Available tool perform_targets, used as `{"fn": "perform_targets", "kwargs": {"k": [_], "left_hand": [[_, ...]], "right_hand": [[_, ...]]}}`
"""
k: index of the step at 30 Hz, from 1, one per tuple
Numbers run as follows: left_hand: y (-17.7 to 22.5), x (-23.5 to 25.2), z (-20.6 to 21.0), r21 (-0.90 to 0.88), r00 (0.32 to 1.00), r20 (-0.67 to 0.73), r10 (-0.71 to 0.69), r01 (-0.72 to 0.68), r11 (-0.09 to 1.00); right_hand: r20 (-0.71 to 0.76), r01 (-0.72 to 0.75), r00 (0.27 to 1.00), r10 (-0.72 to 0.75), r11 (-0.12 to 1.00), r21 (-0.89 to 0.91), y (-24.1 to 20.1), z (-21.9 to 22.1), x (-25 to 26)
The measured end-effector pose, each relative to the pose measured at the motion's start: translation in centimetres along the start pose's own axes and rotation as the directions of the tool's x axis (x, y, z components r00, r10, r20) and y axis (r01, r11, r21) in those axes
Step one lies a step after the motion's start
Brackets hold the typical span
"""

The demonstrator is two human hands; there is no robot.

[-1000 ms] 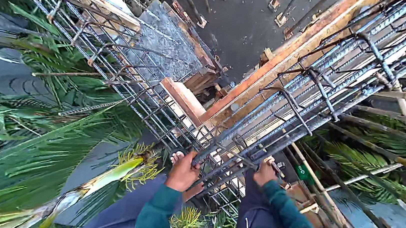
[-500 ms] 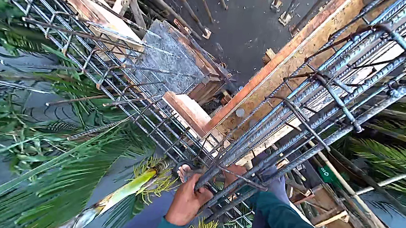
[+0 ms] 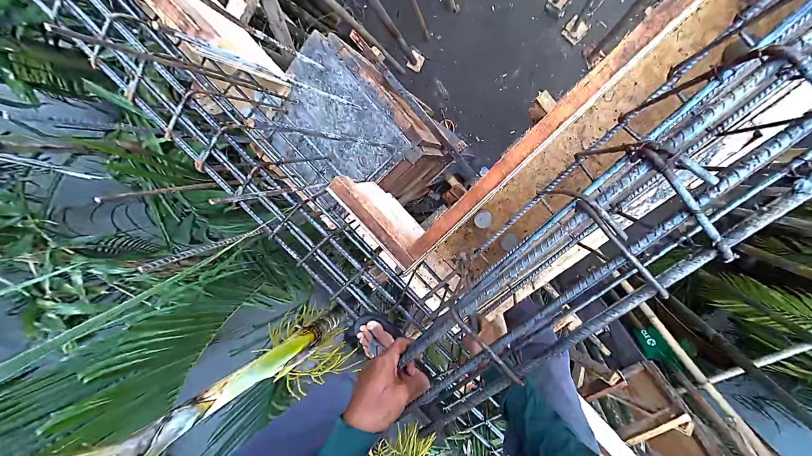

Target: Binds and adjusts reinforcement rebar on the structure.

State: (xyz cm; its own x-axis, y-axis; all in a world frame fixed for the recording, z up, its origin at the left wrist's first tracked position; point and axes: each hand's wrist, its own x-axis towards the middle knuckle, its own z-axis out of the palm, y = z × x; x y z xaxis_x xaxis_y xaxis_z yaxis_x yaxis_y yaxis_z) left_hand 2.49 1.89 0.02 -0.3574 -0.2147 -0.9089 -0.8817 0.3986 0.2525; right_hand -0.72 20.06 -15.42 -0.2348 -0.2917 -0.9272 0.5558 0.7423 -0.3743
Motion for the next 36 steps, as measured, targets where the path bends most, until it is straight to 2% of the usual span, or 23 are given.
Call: {"fn": "perform_targets", "kwargs": {"k": [2, 3, 4, 6, 10, 12, 14, 16, 19, 21, 23, 25, 26, 28, 30, 31, 32, 34, 36], "left_hand": [[0.3, 0.4, -0.4, 0.010, 1.000, 0.001, -0.006, 0.006, 1.000], [0.4, 0.7, -0.7, 0.017, 1.000, 0.007, -0.019, 0.018, 1.000], [0.4, 0.6, -0.9, 0.030, 0.999, 0.028, -0.041, 0.040, 0.999], [0.4, 1.2, -1.1, 0.061, 0.996, 0.048, -0.071, 0.068, 0.996], [0.9, 1.9, -1.7, 0.076, 0.993, 0.072, -0.097, 0.091, 0.993], [0.8, 2.3, -2.1, 0.080, 0.992, 0.078, -0.097, 0.091, 0.993], [0.8, 2.7, -2.6, 0.086, 0.991, 0.078, -0.105, 0.098, 0.991], [0.7, 2.8, -2.8, 0.084, 0.991, 0.078, -0.107, 0.100, 0.991], [0.4, 3.0, -2.9, 0.071, 0.993, 0.079, -0.086, 0.081, 0.994], [0.4, 3.0, -3.2, 0.069, 0.995, 0.081, -0.063, 0.057, 0.996], [0.2, 2.7, -3.1, 0.062, 0.995, 0.091, -0.041, 0.035, 0.997], [0.1, 3.0, -3.1, 0.058, 0.994, 0.102, -0.032, 0.026, 0.998], [0.2, 3.5, -3.2, 0.051, 0.995, 0.094, -0.029, 0.024, 0.998], [-0.2, 3.0, -2.7, 0.054, 0.991, 0.126, -0.045, 0.038, 0.998], [0.5, 4.0, -3.6, 0.050, 0.994, 0.101, -0.028, 0.023, 0.998], [0.5, 3.6, -3.5, 0.050, 0.993, 0.115, -0.036, 0.030, 0.998], [0.2, 3.1, -3.2, 0.047, 0.990, 0.132, -0.045, 0.039, 0.998], [0.1, 3.3, -3.2, 0.055, 0.990, 0.134, -0.037, 0.030, 0.998], [0.0, 4.0, -3.3, 0.054, 0.992, 0.116, -0.042, 0.036, 0.998]], "right_hand": [[0.142, 0.052, 0.989, -0.031, 0.987, -0.151, 1.4, 0.4, -1.8], [0.246, 0.067, 0.969, 0.015, 0.944, -0.324, 2.4, -0.1, -2.8], [0.326, 0.051, 0.937, 0.128, 0.871, -0.488, 2.7, -1.0, -4.9], [0.346, -0.024, 0.886, 0.309, 0.775, -0.632, 2.3, -3.9, -8.7], [0.130, -0.271, 0.889, 0.438, 0.735, -0.622, 1.0, -10.0, -16.4], [0.024, -0.342, 0.886, 0.463, 0.686, -0.642, -0.5, -13.0, -20.3], [0.041, -0.303, 0.896, 0.441, 0.677, -0.671, -1.8, -15.8, -23.6], [0.197, -0.134, 0.923, 0.331, 0.757, -0.640, -3.3, -16.2, -25.8], [0.391, 0.187, 0.920, 0.027, 0.847, -0.498, -5.2, -11.0, -24.4], [0.339, 0.246, 0.938, -0.072, 0.828, -0.505, -5.2, -9.0, -20.3], [0.109, 0.087, 0.993, -0.037, 0.861, -0.500, -4.5, -10.3, -16.9], [-0.042, -0.050, 0.999, 0.035, 0.896, -0.442, -5.3, -11.5, -16.3], [-0.058, -0.068, 0.997, 0.048, 0.902, -0.426, -5.8, -11.0, -16.5], [0.014, -0.054, 0.998, 0.067, 0.891, -0.451, -5.8, -8.6, -19.0], [0.124, 0.076, 0.992, -0.003, 0.803, -0.591, -6.8, -7.8, -18.1], [0.132, 0.104, 0.991, -0.027, 0.774, -0.625, -6.6, -7.8, -17.9], [0.099, 0.063, 0.995, -0.001, 0.783, -0.619, -6.1, -8.4, -17.6], [-0.069, -0.084, 0.996, 0.057, 0.857, -0.509, -6.0, -10.9, -15.9], [-0.119, -0.129, 0.989, 0.084, 0.880, -0.457, -7.0, -11.1, -16.1]]}}
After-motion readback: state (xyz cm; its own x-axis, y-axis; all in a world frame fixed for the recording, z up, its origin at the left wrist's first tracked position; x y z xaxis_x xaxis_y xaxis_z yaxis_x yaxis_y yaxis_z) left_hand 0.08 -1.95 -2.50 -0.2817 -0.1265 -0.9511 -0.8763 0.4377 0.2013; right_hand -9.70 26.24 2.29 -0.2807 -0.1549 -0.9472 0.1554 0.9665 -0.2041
